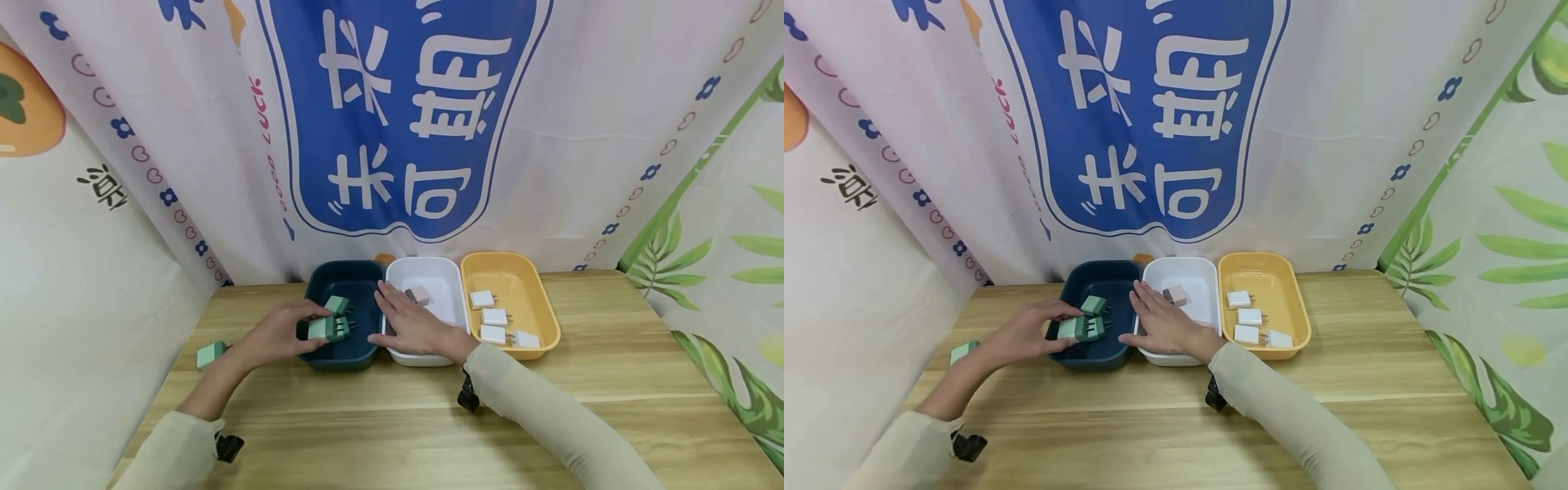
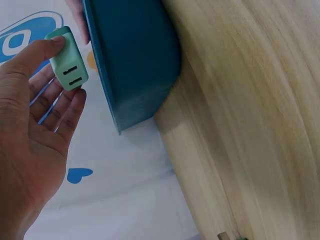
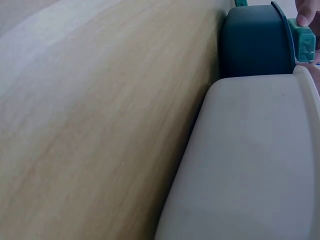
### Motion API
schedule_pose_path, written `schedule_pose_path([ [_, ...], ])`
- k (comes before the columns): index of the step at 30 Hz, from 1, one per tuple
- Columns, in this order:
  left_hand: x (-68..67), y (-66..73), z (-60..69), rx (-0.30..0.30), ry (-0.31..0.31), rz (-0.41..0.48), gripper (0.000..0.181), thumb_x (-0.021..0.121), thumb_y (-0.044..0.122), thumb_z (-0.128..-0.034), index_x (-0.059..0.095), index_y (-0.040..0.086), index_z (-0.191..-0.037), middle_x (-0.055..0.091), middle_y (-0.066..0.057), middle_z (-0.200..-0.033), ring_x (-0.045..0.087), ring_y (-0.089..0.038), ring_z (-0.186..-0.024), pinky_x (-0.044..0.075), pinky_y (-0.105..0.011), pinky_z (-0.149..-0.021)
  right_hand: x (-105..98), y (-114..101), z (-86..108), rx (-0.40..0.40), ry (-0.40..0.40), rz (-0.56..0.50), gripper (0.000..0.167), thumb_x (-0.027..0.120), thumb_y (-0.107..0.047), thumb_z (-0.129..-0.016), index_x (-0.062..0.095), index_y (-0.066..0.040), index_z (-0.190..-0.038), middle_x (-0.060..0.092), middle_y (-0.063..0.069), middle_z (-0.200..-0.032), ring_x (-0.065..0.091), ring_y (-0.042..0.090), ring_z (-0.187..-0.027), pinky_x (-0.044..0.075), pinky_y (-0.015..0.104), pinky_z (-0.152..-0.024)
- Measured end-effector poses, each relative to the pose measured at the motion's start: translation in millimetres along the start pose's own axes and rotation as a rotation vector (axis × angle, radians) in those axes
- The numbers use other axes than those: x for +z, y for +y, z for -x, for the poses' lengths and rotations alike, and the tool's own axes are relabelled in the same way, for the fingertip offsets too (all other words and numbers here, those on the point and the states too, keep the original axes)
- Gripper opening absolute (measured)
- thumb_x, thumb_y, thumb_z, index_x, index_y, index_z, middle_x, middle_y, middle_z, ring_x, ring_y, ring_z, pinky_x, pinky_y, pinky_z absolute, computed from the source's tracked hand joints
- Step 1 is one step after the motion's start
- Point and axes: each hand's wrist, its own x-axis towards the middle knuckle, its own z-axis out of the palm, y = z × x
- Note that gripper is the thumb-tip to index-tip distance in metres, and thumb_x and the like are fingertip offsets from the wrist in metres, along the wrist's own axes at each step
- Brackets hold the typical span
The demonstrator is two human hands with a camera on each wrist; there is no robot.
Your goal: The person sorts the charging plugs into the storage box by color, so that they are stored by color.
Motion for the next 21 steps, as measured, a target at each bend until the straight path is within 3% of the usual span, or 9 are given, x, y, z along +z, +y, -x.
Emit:
schedule_pose_path([
  [10,13.0,0.5,-9.7,-0.002,-0.048,0.001,0.045,0.090,0.017,-0.0852,0.073,0.008,-0.126,0.074,-0.005,-0.113,0.064,-0.014,-0.094,0.061,-0.041,-0.085,0,0,0.8,-0.002,-0.007,0.001,0.097,0.044,-0.069,-0.105,0.012,-0.003,-0.169,-0.001,0.015,-0.178,0.000,0.027,-0.164,0.017,0.052,-0.131],
  [21,27.3,-2.4,-19.2,-0.002,-0.080,0.009,0.043,0.088,0.020,-0.0861,0.074,0.006,-0.124,0.075,-0.009,-0.121,0.066,-0.018,-0.102,0.059,-0.043,-0.090,1,1,-0.1,0.003,-0.006,0.005,0.097,0.043,-0.070,-0.105,0.013,-0.003,-0.169,0.000,0.015,-0.178,-0.001,0.026,-0.164,0.017,0.051,-0.131],
])
